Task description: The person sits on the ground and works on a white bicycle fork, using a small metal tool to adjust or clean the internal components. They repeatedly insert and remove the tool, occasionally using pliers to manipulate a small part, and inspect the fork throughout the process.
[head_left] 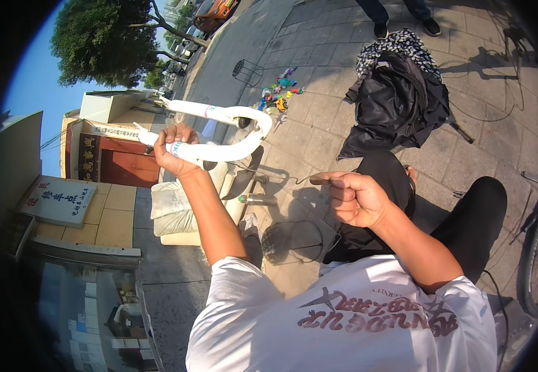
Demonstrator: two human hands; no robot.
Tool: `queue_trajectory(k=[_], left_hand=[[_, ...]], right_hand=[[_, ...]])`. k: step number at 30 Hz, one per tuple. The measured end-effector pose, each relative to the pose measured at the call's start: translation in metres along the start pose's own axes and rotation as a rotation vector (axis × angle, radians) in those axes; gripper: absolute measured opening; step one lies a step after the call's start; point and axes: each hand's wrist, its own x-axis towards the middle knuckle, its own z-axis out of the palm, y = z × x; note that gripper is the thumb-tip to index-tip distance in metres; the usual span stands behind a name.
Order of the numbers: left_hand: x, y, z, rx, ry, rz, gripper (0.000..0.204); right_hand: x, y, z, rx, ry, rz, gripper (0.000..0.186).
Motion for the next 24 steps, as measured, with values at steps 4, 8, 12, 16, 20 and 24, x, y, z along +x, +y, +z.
queue_trajectory(k=[4, 8, 12, 16, 20, 24], left_hand=[[0.005, 0.024, 0.090, 0.146, -0.341, 0.147, 0.016], [0.005, 0.030, 0.156, 0.132, -0.629, 0.215, 0.005], [0.006, 0.029, 0.197, 0.278, -0.676, 0.368, 0.003], [0.007, 0.031, 0.226, 0.299, -0.767, 0.373, 0.005], [0.015, 0.033, 0.249, 0.324, -0.705, 0.394, 0.006], [0.025, 0.039, 0.254, 0.335, -0.699, 0.417, 0.007]], right_hand=[[0.012, -0.005, -0.005, 0.027, -0.123, 0.003, 0.043], [0.025, -0.016, -0.009, 0.002, -0.220, -0.009, 0.044], [0.031, -0.026, -0.012, -0.005, -0.396, -0.020, 0.047], [0.030, -0.033, -0.009, -0.043, -0.413, -0.016, 0.046], [0.034, -0.053, -0.005, -0.079, -0.449, -0.047, 0.046], [0.031, -0.059, -0.006, -0.097, -0.497, -0.075, 0.046]])
